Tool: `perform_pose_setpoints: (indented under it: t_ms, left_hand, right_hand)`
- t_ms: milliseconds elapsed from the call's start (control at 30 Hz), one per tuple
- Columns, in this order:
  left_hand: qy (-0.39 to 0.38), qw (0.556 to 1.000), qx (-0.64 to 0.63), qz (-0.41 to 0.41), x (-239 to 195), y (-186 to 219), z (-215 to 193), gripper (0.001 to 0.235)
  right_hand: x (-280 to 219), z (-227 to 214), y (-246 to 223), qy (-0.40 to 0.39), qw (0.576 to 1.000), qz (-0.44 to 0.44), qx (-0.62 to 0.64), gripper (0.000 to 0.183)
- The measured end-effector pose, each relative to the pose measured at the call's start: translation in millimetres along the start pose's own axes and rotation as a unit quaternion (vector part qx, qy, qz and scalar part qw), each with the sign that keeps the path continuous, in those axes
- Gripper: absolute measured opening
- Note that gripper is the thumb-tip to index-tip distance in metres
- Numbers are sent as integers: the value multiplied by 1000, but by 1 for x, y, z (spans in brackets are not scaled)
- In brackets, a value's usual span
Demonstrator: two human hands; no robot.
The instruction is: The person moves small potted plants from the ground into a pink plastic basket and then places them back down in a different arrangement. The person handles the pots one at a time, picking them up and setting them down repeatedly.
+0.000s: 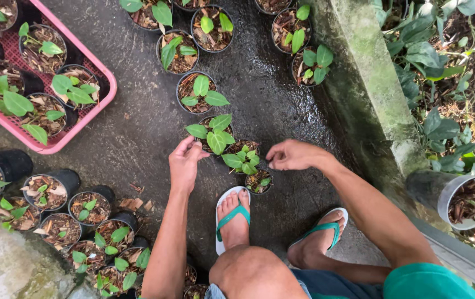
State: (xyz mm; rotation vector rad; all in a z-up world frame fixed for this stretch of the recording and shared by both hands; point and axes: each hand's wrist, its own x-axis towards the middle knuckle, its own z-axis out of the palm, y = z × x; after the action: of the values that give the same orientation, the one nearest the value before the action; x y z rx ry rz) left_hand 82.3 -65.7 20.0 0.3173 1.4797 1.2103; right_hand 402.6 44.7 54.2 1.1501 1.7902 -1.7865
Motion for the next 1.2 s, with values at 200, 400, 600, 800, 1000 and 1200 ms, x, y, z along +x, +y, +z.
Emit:
perform_pose_setpoints:
  t_ms: [200,400,600,800,1000,1200]
  left_hand:
    - [5,1000,-4,5,2,-5,-1,37]
    - [2,1000,1,-2,0,-4,0,38]
    - [10,1000,-13,2,2,-7,3,35]
    - [9,999,-26,25,0,-11,8,28]
    - [4,999,-42,32,-2,-14,11,26]
    - [-8,999,-41,33,-4,-14,23,25]
  right_hand:
    - [23,31,9,124,982,-49,137,44]
    - [35,48,3,171,968,-34,180,38]
    - [19,42,-12,197,969,-38,141,35]
    - [1,22,12,239,963,-44,118,37]
    - [-28,-6,59,369,896,-93,231,35]
    - [-36,-8,57,565,742,-81,352,34]
